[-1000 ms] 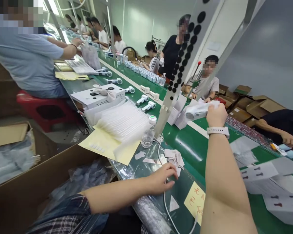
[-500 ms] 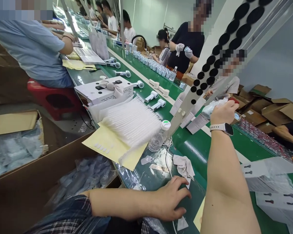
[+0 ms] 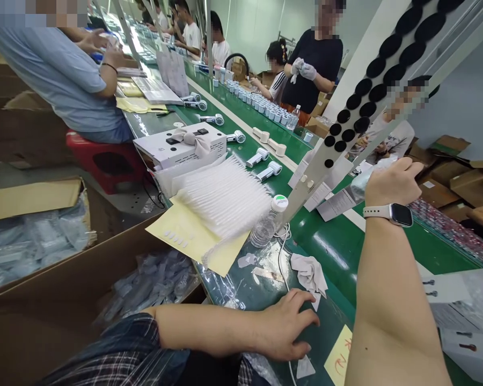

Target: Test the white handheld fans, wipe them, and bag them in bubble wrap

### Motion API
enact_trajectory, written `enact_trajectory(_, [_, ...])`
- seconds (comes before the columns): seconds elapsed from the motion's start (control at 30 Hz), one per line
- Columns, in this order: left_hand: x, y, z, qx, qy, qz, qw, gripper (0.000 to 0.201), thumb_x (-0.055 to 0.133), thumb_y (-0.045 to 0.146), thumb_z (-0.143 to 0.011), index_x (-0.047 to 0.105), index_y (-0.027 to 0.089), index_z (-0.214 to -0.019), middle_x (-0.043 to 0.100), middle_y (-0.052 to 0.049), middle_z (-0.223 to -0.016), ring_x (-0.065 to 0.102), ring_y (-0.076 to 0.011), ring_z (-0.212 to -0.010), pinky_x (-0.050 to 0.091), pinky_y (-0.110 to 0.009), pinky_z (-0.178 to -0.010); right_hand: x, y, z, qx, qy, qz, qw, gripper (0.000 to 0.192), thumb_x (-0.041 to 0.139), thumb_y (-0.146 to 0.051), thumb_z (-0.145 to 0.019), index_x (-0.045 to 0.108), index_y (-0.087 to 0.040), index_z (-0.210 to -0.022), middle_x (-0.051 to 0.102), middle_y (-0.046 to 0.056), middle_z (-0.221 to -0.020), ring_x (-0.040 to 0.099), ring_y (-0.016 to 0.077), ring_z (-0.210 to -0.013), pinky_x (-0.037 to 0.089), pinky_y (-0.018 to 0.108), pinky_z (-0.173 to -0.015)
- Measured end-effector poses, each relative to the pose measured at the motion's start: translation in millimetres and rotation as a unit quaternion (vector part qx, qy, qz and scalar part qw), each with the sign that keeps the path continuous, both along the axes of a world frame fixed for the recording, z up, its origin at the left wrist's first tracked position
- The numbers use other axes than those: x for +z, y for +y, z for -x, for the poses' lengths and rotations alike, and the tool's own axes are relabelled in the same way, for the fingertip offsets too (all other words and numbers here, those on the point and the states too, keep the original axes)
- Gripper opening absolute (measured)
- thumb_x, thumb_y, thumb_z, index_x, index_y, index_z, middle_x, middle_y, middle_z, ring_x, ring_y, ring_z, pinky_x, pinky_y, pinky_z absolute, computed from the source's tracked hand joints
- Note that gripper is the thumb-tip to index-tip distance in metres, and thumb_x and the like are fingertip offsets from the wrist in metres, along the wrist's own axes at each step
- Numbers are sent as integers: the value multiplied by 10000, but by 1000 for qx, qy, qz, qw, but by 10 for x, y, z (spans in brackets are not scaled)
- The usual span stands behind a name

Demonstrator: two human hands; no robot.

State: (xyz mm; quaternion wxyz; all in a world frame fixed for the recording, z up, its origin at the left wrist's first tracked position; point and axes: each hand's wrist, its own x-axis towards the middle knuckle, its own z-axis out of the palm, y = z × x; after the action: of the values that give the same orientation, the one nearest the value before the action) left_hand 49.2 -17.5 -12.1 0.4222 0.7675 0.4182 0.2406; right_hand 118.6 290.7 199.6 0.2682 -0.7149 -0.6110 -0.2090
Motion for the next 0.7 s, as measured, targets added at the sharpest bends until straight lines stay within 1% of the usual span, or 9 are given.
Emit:
enact_trajectory(0.1, [25,5,9,-3,7,9,1000,592,728,435,-972,591,149,-1472,294,-245,-1754,293,-489,-1659,348,-661,-1343,36,-11,6,0,-17,6,1000,559,693,-245,-948,509,-96,-1455,564,279,-1366,700,400,-1140,503,495,-852])
enact_trajectory(0.17, [37,9,17,-3,10,13,1000,585,735,423,-971,593,153,-1470,290,-245,-1760,286,-489,-1664,347,-671,-1341,13,-13,16,2,-27,13,1000,495,633,-268,-996,523,-104,-1449,564,263,-1365,711,388,-1129,498,478,-853])
enact_trajectory(0.23, [37,12,25,-1,10,15,1000,583,744,414,-964,591,160,-1466,285,-243,-1767,278,-491,-1668,347,-685,-1337,-64,-8,25,4,-33,23,999,414,525,-279,-1058,544,-118,-1440,559,246,-1375,728,359,-1095,493,456,-856])
enact_trajectory(0.3, [27,12,28,1,9,15,1000,584,746,413,-959,586,164,-1462,274,-240,-1775,270,-493,-1670,347,-691,-1336,-170,9,22,3,-32,40,999,390,450,-281,-1091,568,-121,-1427,562,237,-1367,737,330,-1061,491,430,-847])
enact_trajectory(0.37, [14,13,26,5,7,13,1000,578,746,422,-954,588,173,-1451,271,-227,-1780,273,-493,-1667,351,-689,-1334,-257,44,2,-2,-25,61,998,398,465,-301,-1089,592,-113,-1416,576,237,-1329,733,314,-1048,490,404,-834])
enact_trajectory(0.43, [9,15,24,8,3,11,1000,575,748,430,-952,592,179,-1446,273,-217,-1780,279,-490,-1664,352,-690,-1334,-283,104,-33,-9,-18,83,996,422,508,-334,-1078,615,-103,-1415,593,245,-1286,721,311,-1061,490,392,-837])
enact_trajectory(0.5, [13,19,26,8,6,13,1000,583,753,429,-952,594,174,-1453,265,-219,-1784,270,-492,-1671,345,-690,-1340,-236,186,-79,-14,-14,105,994,453,517,-352,-1079,631,-91,-1431,612,268,-1269,708,318,-1095,486,396,-852])
enact_trajectory(0.6, [31,25,36,10,18,20,1000,594,740,426,-961,594,162,-1472,251,-228,-1788,244,-492,-1687,334,-680,-1348,-92,325,-154,-21,-19,135,990,481,537,-346,-1070,674,-45,-1419,656,318,-1249,697,348,-1136,463,422,-858])
enact_trajectory(0.7, [39,29,45,14,22,24,999,603,735,431,-956,598,160,-1477,259,-232,-1783,245,-489,-1688,338,-673,-1346,20,440,-230,-4,-43,155,987,449,593,-328,-1039,734,-53,-1364,697,319,-1234,693,348,-1118,427,435,-840])
